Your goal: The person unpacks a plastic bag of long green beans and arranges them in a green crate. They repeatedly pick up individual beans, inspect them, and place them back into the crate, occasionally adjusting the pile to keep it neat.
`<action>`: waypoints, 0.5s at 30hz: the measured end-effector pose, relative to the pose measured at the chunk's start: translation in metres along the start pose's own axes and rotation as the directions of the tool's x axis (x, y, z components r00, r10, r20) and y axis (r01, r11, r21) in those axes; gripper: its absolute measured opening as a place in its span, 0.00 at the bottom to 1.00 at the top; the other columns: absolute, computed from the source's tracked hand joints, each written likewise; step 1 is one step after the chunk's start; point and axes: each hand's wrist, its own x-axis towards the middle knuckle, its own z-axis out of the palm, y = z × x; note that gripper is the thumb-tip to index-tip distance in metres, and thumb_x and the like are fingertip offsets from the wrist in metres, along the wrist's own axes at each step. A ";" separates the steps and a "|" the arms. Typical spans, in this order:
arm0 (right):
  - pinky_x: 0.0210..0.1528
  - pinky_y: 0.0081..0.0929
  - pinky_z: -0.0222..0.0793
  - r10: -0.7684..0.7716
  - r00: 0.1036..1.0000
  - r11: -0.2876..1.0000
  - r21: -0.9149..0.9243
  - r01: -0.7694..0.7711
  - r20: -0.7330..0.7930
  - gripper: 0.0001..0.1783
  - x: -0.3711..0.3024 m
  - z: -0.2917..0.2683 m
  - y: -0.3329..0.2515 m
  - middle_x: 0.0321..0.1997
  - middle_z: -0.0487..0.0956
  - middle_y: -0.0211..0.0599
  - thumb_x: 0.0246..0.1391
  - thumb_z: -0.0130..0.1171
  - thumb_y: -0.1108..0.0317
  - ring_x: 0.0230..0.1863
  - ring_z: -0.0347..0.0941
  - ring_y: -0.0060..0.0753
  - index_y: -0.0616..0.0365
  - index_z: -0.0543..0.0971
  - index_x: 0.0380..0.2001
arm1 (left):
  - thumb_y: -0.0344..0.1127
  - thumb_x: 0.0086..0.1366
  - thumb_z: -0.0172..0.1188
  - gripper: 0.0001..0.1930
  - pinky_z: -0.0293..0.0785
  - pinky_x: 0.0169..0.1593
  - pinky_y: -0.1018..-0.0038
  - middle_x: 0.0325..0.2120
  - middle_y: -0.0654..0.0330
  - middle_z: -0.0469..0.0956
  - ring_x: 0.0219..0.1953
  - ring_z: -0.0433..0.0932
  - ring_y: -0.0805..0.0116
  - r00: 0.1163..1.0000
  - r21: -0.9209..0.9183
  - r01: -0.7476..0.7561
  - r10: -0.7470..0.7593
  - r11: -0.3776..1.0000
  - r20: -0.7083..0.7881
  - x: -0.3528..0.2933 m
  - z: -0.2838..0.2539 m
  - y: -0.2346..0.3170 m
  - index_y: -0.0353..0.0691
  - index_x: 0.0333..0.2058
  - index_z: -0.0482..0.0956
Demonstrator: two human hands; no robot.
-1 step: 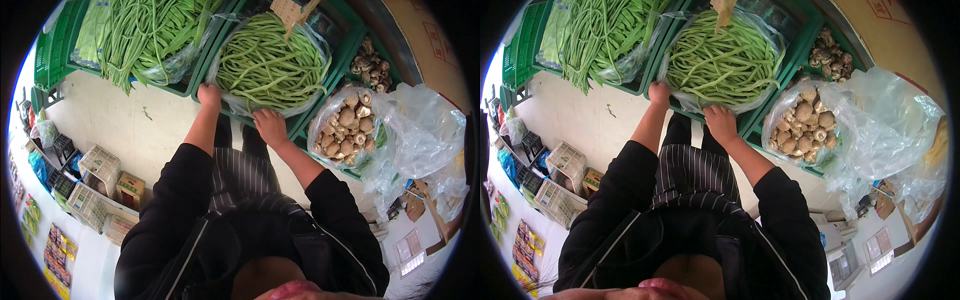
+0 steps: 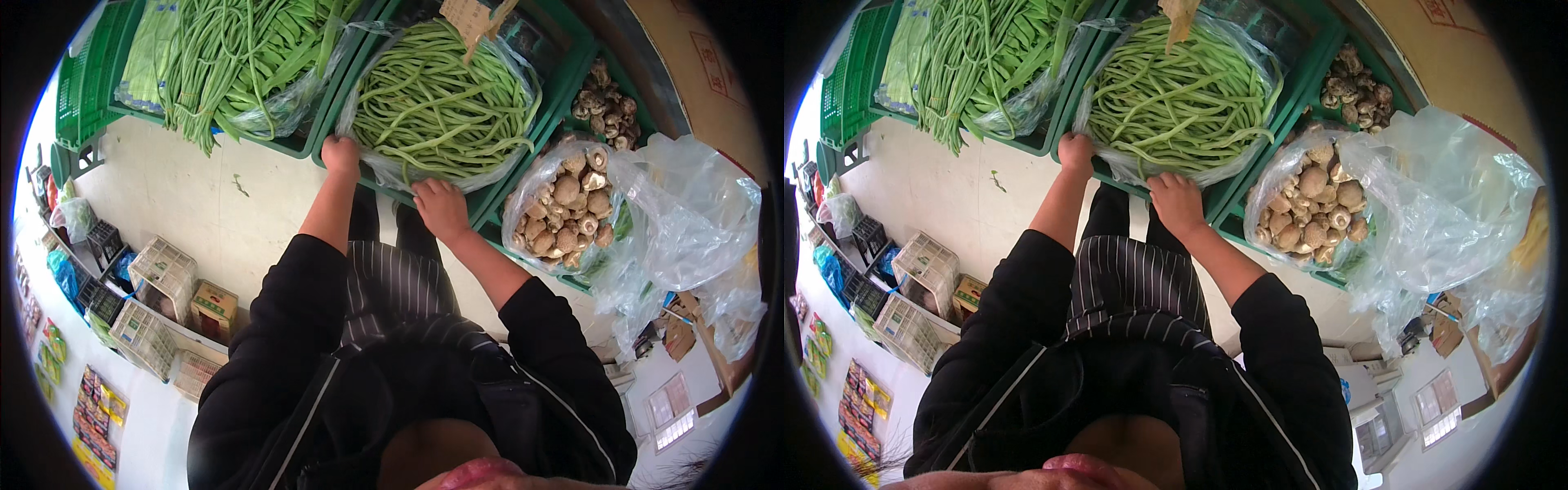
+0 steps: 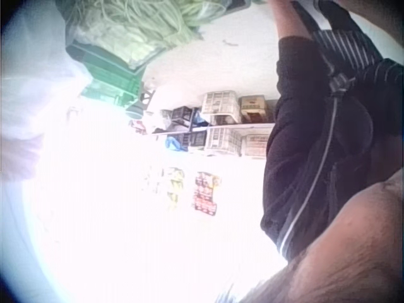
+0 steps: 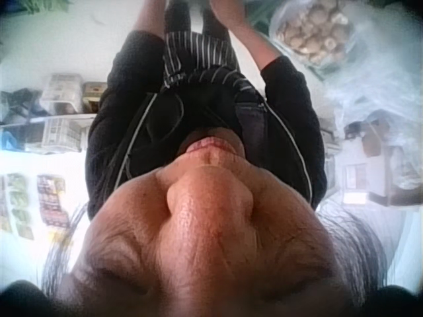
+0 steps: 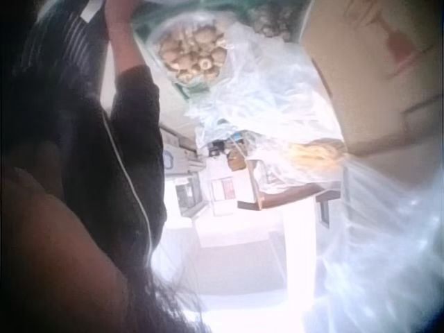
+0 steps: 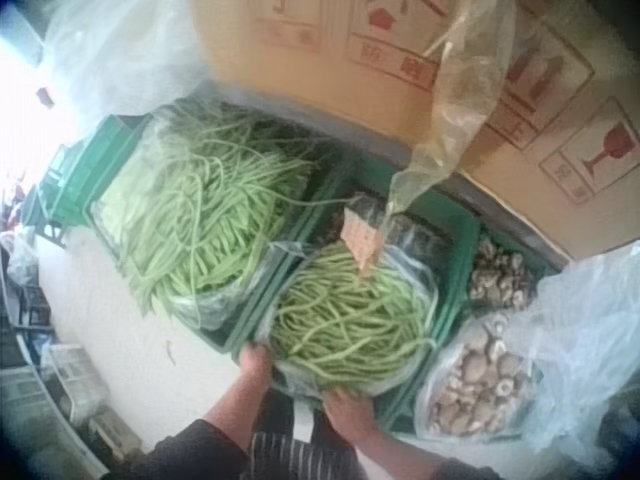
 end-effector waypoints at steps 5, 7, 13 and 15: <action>0.50 0.40 0.68 0.218 0.976 0.924 0.322 -0.207 0.003 0.16 -0.023 0.026 0.008 0.44 0.76 0.37 0.54 0.59 0.61 0.47 0.72 0.45 0.53 0.78 0.46 | 0.24 0.55 0.46 0.06 0.62 0.22 0.71 0.22 0.61 0.67 0.20 0.65 0.68 0.962 -0.439 0.226 -0.130 0.870 0.239 0.000 -0.006 0.013 0.37 0.31 0.71; 0.51 0.40 0.68 0.187 0.982 0.917 0.362 -0.166 -0.023 0.17 -0.024 0.033 0.017 0.46 0.76 0.39 0.55 0.59 0.60 0.48 0.72 0.48 0.54 0.78 0.47 | 0.25 0.57 0.46 0.05 0.62 0.22 0.72 0.24 0.61 0.68 0.23 0.66 0.68 0.941 -0.530 0.336 -0.254 0.779 0.223 -0.001 -0.002 0.020 0.39 0.31 0.70; 0.57 0.39 0.65 0.121 0.986 0.859 0.486 -0.161 0.114 0.22 -0.011 0.040 0.053 0.52 0.76 0.45 0.57 0.58 0.56 0.54 0.70 0.52 0.58 0.77 0.51 | 0.25 0.62 0.45 0.18 0.73 0.45 0.66 0.45 0.56 0.74 0.44 0.75 0.55 0.919 0.084 0.014 -0.046 0.996 0.392 0.016 -0.006 0.007 0.37 0.51 0.69; 0.57 0.39 0.65 0.111 0.990 0.893 0.428 -0.137 0.085 0.22 -0.013 0.037 0.047 0.53 0.75 0.45 0.58 0.57 0.56 0.55 0.70 0.51 0.58 0.77 0.50 | 0.25 0.61 0.48 0.17 0.72 0.46 0.67 0.44 0.55 0.74 0.43 0.75 0.56 0.874 0.506 -0.355 0.086 0.786 0.478 0.013 -0.017 0.004 0.35 0.50 0.69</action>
